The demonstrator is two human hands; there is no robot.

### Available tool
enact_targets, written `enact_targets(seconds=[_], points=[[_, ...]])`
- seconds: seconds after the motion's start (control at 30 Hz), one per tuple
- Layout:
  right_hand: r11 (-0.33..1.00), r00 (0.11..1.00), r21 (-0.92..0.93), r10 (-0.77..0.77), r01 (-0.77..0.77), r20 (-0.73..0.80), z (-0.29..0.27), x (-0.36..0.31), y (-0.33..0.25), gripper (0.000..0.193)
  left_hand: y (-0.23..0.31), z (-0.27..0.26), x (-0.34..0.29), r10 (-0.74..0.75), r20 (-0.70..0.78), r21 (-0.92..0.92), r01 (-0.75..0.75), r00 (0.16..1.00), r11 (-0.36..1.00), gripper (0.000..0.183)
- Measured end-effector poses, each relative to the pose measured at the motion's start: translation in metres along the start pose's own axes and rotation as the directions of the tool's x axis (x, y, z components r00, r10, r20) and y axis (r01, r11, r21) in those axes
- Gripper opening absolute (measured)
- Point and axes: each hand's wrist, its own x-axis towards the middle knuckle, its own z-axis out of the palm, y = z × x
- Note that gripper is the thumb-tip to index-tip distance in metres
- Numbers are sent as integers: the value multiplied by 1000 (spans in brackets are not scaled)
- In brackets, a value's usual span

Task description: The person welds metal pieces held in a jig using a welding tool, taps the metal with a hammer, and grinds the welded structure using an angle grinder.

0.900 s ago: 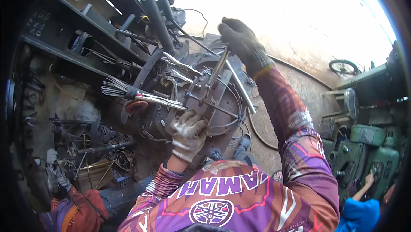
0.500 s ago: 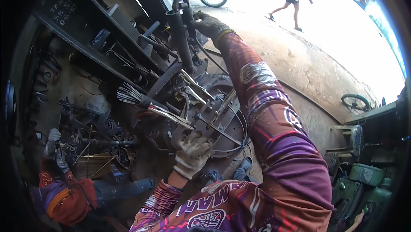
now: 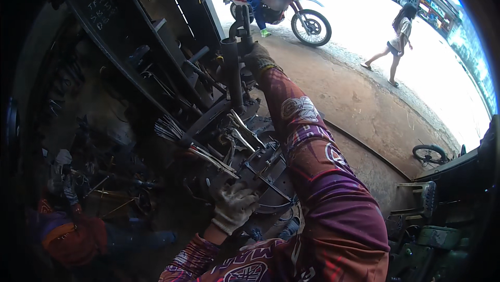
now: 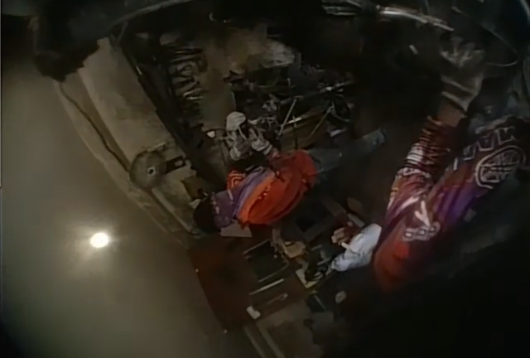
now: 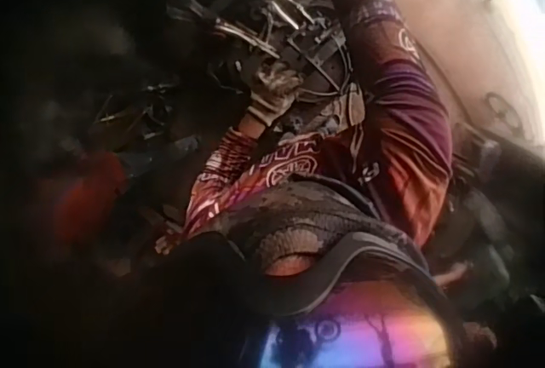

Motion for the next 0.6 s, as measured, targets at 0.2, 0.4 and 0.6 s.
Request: enact_targets(seconds=[0.2,0.4,0.6], points=[[894,827,-339,-415,294,-378,-35,17,-57,27,-1,-4,2,-13,-4,-18,13,1000,1000,22],[684,775,-673,-576,283,-260,-169,-43,-105,35,-3,-3,0,-5,-36,-33,4,999,999,22],[539,808,-833,-432,-125,-401,-286,-194,-85,28,-4,6,2,10,-33,-26,-11,999,1000,20]])
